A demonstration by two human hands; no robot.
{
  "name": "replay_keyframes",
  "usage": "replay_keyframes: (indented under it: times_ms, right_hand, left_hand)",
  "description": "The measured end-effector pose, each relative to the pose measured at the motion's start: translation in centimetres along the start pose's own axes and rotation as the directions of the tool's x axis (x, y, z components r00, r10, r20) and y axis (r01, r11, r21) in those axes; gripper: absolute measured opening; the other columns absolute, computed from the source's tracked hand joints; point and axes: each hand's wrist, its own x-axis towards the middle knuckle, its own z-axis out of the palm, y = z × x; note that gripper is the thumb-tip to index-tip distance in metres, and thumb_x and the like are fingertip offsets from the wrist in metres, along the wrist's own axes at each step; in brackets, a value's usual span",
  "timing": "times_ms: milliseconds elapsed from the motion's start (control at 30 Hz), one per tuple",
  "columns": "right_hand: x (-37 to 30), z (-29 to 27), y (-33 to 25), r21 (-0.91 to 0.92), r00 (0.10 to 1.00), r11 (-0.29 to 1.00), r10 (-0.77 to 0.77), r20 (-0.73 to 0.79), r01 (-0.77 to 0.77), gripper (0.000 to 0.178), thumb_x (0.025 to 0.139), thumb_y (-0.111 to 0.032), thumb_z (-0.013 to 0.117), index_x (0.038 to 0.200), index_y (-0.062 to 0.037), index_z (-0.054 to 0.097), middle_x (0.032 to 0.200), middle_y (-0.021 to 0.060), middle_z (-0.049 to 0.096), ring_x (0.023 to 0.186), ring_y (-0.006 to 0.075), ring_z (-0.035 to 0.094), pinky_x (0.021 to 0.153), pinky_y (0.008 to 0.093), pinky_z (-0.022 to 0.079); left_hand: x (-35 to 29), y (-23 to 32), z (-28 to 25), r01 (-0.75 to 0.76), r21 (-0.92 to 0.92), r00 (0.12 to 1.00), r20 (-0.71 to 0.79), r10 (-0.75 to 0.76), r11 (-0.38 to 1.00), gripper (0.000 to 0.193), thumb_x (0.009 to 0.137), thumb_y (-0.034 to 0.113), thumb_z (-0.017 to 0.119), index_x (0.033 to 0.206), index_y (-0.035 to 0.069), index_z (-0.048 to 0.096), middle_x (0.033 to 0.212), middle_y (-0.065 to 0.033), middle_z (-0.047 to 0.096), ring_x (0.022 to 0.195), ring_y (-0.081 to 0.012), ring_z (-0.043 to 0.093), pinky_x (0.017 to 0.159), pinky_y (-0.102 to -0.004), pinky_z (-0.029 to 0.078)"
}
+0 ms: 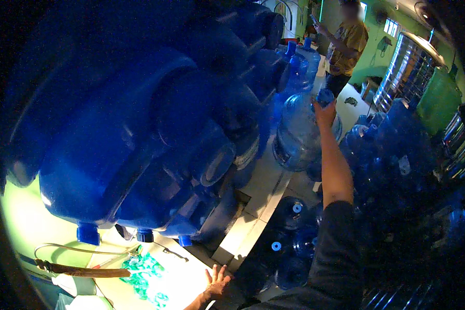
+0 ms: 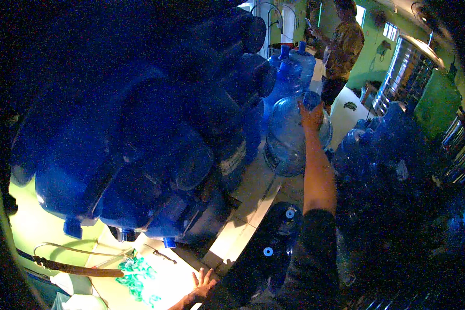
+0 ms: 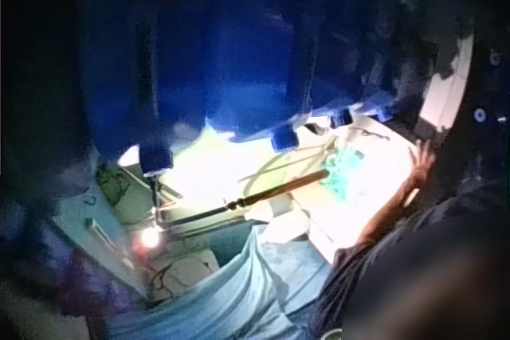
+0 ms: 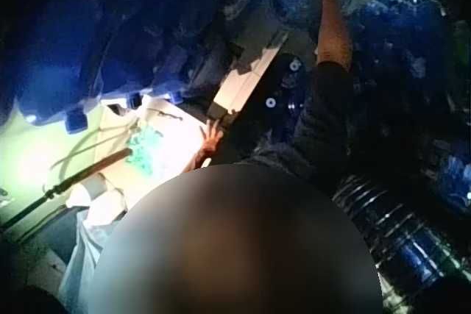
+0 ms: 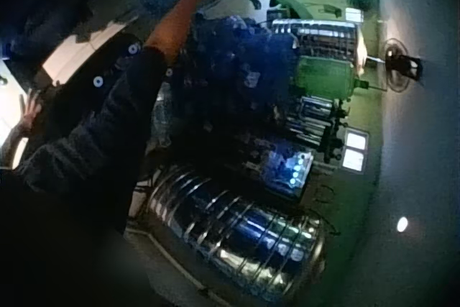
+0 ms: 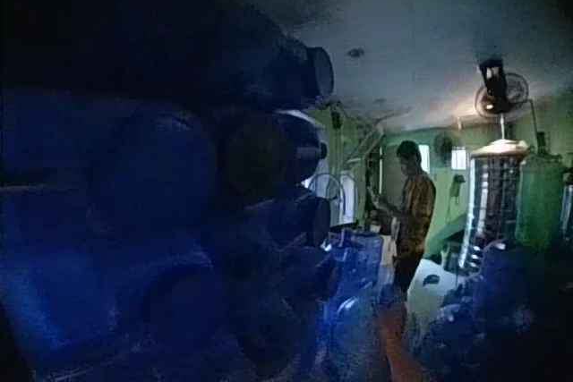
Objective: The person repeatedly cleans large blue water dispenser bottles by hand. They scrub the exterior with a sponge, rinse with a hose, and wipe the interior with a cloth. The person handles multiple bottles one at a time, placing them on a tiled counter and then stacking them nearby.
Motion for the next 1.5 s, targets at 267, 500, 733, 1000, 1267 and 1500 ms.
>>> replay_keyframes:
  times_ms: [267,500,733,1000,1267,1500]
  right_hand:
    - [1.4,7.0,5.4,-0.491,0.936,0.862,0.063,0.346,0.123,0.061,0.088,-0.043,0.064,0.137,-0.0094,0.051,0.130,0.0155,0.058,0.120,0.0377,0.054,0.098,0.0492,0.047]
    - [3.4,5.9,4.5,-0.390,0.913,0.901,-0.017,0.408,0.191,0.044,0.098,-0.032,0.052,0.136,-0.0117,0.053,0.137,0.0140,0.054,0.125,0.0365,0.050,0.100,0.0514,0.044]
    - [-9.9,-3.4,18.4,-0.082,0.935,0.942,-0.309,0.172,0.326,0.034,0.102,-0.024,0.049,0.131,-0.0077,0.055,0.114,0.0177,0.064,0.107,0.0325,0.060,0.085,0.0446,0.050]
    - [-53.9,-20.3,31.8,-0.553,0.062,0.714,0.634,0.771,-0.430,0.054,0.077,-0.032,0.078,0.120,-0.0036,0.059,0.105,0.0148,0.069,0.096,0.0325,0.065,0.086,0.0407,0.051]
    - [-74.1,-22.9,27.5,-0.511,-0.143,0.831,0.546,0.826,0.221,0.058,0.079,-0.039,0.074,0.124,-0.0049,0.061,0.111,0.0169,0.066,0.104,0.0331,0.063,0.094,0.0431,0.049]
    - [-82.5,-27.2,25.7,-0.617,0.086,0.785,0.612,0.786,0.051,0.057,0.081,-0.044,0.067,0.123,-0.0057,0.063,0.117,0.0183,0.065,0.110,0.0368,0.060,0.097,0.0440,0.047]
  left_hand:
    - [-0.1,-0.1,1.5,0.028,0.204,0.999,-0.042,-0.020,0.979,0.054,0.086,0.027,0.059,0.138,0.020,0.047,0.164,-0.0208,0.002,0.146,-0.0575,0.001,0.099,-0.0860,-0.003]
    - [0.3,-0.1,2.4,0.138,0.631,0.906,-0.393,0.161,0.763,0.034,0.099,0.035,0.045,0.127,0.021,0.058,0.162,-0.0167,0.025,0.145,-0.0551,0.018,0.103,-0.0831,0.007]
    - [-0.6,0.0,1.4,0.100,0.646,0.934,-0.324,0.153,0.757,0.044,0.083,0.037,0.058,0.122,0.018,0.057,0.164,-0.0242,0.006,0.146,-0.0576,0.004,0.105,-0.0826,0.002]
    - [-1.6,2.1,-4.5,0.045,-0.128,0.999,-0.025,-0.048,0.991,0.068,0.058,0.021,0.072,0.122,0.006,0.051,0.161,-0.0280,0.005,0.145,-0.0577,-0.010,0.104,-0.0793,-0.012]
    - [-1.2,3.3,-5.9,0.109,-0.130,0.994,0.010,-0.109,0.985,0.064,0.070,0.028,0.076,0.125,0.006,0.053,0.161,-0.0272,0.003,0.145,-0.0566,-0.012,0.106,-0.0775,-0.012]
    - [-1.5,2.8,-5.2,0.069,-0.125,0.997,-0.015,-0.071,0.990,0.062,0.067,0.021,0.072,0.122,0.006,0.049,0.161,-0.0264,0.002,0.144,-0.0582,-0.012,0.104,-0.0798,-0.011]
